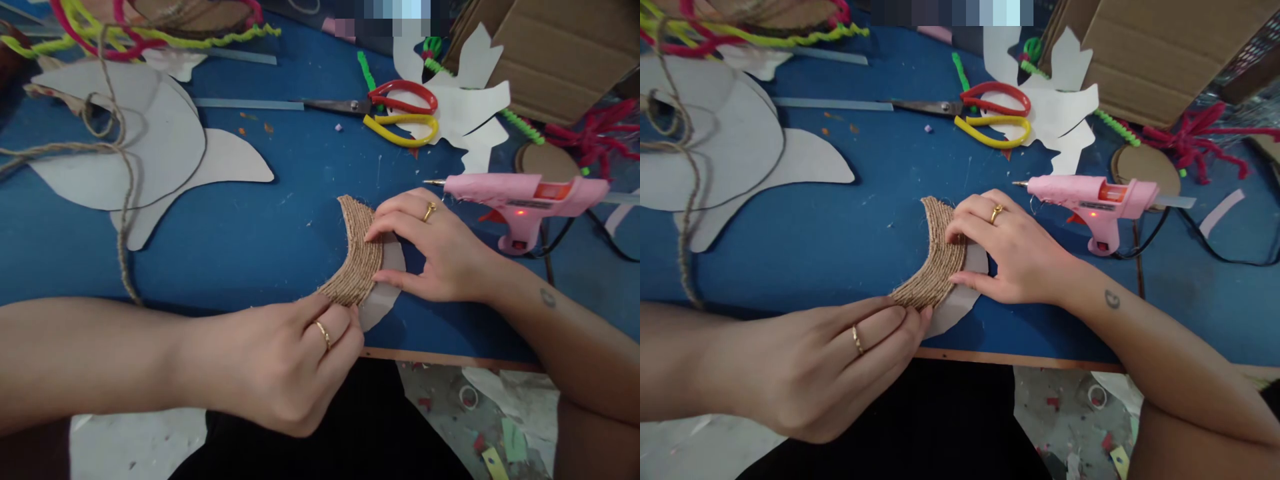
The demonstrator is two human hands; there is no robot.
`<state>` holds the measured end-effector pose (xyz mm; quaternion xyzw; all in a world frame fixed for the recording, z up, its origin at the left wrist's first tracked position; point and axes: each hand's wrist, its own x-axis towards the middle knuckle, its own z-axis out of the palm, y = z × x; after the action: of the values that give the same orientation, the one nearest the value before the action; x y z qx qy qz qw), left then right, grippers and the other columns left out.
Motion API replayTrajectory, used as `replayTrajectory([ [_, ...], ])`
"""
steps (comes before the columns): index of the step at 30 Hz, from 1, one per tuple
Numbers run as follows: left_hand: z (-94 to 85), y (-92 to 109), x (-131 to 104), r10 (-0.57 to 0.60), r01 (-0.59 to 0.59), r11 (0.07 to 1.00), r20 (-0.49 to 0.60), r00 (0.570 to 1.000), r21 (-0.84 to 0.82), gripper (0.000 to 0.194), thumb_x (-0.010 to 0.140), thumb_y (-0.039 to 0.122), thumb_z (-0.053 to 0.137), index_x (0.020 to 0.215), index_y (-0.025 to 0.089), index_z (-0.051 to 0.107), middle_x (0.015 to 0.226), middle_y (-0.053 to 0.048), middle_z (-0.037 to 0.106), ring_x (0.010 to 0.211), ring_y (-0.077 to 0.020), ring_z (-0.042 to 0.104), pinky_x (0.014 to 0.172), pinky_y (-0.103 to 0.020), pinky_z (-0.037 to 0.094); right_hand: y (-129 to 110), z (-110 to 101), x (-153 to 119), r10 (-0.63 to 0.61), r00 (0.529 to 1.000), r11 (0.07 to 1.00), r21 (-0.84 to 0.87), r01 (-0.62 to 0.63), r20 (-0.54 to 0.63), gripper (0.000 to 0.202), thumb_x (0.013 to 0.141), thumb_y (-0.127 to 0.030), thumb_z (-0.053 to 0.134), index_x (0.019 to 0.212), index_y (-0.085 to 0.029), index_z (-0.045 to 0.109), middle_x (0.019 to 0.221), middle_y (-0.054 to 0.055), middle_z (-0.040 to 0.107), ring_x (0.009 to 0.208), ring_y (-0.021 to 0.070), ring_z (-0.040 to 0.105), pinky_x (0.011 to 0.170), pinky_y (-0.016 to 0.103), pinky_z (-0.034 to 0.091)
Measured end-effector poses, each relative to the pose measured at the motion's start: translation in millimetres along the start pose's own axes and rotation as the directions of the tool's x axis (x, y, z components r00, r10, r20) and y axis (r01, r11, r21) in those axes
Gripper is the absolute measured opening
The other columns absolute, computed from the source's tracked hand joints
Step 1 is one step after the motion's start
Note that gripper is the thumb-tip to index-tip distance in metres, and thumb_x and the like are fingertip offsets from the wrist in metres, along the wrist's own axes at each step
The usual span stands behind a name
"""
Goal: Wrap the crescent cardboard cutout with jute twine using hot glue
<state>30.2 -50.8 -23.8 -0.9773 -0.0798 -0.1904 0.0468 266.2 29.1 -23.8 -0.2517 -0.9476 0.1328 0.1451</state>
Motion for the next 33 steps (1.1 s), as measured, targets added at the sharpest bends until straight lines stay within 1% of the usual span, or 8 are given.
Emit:
replayTrajectory([
  [3,-0.4,0,-1,0.004,-0.004,1.0,-0.003,1.0,-0.003,0.025,0.082,0.008,0.05,0.089,0.009,0.074,0.087,-0.014,0.07,0.076,-0.0265,0.067,0.069,-0.04,0.061,-1,1,0,0.003,1.0,1.0,-0.004,-0.003,0.0,0.034,0.083,-0.047,0.062,0.1,-0.018,0.056,0.104,0.009,0.062,0.099,0.0248,0.056,0.087,0.042,0.043],
  [7,-1.7,1,-2,-0.015,0.015,1.0,0.007,1.0,-0.018,0.027,0.082,0.009,0.049,0.088,0.012,0.075,0.086,-0.012,0.07,0.076,-0.0255,0.066,0.071,-0.04,0.063,-3,1,1,0.002,1.0,1.0,-0.017,-0.002,0.006,0.032,0.084,-0.045,0.062,0.101,-0.019,0.056,0.104,0.01,0.062,0.099,0.0254,0.056,0.087,0.043,0.043],
  [10,-1.6,1,-2,-0.011,0.012,0.999,0.006,1.0,-0.031,0.029,0.082,0.009,0.047,0.089,0.01,0.075,0.086,-0.014,0.07,0.077,-0.0266,0.066,0.07,-0.041,0.063,-4,1,0,0.005,1.0,1.0,-0.026,-0.005,0.007,0.031,0.084,-0.043,0.061,0.102,-0.019,0.056,0.104,0.01,0.061,0.1,0.0258,0.056,0.088,0.044,0.043],
  [15,0.6,1,-2,-0.039,0.038,0.998,-0.012,0.999,-0.043,0.032,0.084,0.012,0.044,0.091,0.009,0.075,0.087,-0.015,0.069,0.078,-0.0273,0.065,0.068,-0.04,0.061,-4,0,0,0.013,1.0,1.0,-0.028,-0.013,0.015,0.038,0.082,-0.051,0.061,0.103,-0.02,0.055,0.105,0.01,0.061,0.099,0.0272,0.056,0.088,0.046,0.043],
  [21,4.2,1,-2,-0.023,0.021,0.998,-0.035,0.999,-0.057,0.03,0.083,0.013,0.046,0.088,0.008,0.075,0.084,-0.015,0.068,0.074,-0.0262,0.063,0.066,-0.04,0.06,-5,-1,-1,0.016,1.0,0.999,-0.046,-0.015,0.016,0.037,0.083,-0.049,0.061,0.102,-0.017,0.055,0.105,0.011,0.061,0.1,0.0265,0.055,0.089,0.045,0.043],
  [25,5.5,2,-2,-0.045,0.041,0.996,-0.061,0.997,-0.078,0.026,0.082,0.013,0.05,0.087,0.008,0.075,0.084,-0.015,0.066,0.074,-0.025,0.062,0.067,-0.041,0.06,-7,0,-1,0.057,0.998,0.998,-0.044,-0.056,0.027,0.047,0.077,-0.056,0.065,0.103,-0.018,0.055,0.107,0.011,0.06,0.1,0.0278,0.054,0.089,0.046,0.042],
  [30,1.1,2,-1,-0.061,0.062,0.996,0.017,0.998,-0.066,0.027,0.082,0.013,0.048,0.085,0.015,0.075,0.085,-0.011,0.067,0.077,-0.0243,0.061,0.07,-0.042,0.061,-13,0,0,0.1,0.994,0.994,-0.05,-0.098,0.046,0.048,0.074,-0.053,0.068,0.104,-0.019,0.054,0.109,0.012,0.059,0.099,0.0295,0.053,0.087,0.047,0.043],
  [33,1.1,0,-1,-0.04,0.041,0.996,0.006,0.999,-0.077,0.027,0.081,0.012,0.049,0.085,0.013,0.075,0.083,-0.011,0.067,0.075,-0.024,0.061,0.071,-0.041,0.061,-18,-2,0,0.138,0.988,0.989,-0.062,-0.134,0.068,0.048,0.072,-0.05,0.069,0.105,-0.019,0.053,0.111,0.012,0.058,0.101,0.0302,0.052,0.087,0.047,0.043],
])
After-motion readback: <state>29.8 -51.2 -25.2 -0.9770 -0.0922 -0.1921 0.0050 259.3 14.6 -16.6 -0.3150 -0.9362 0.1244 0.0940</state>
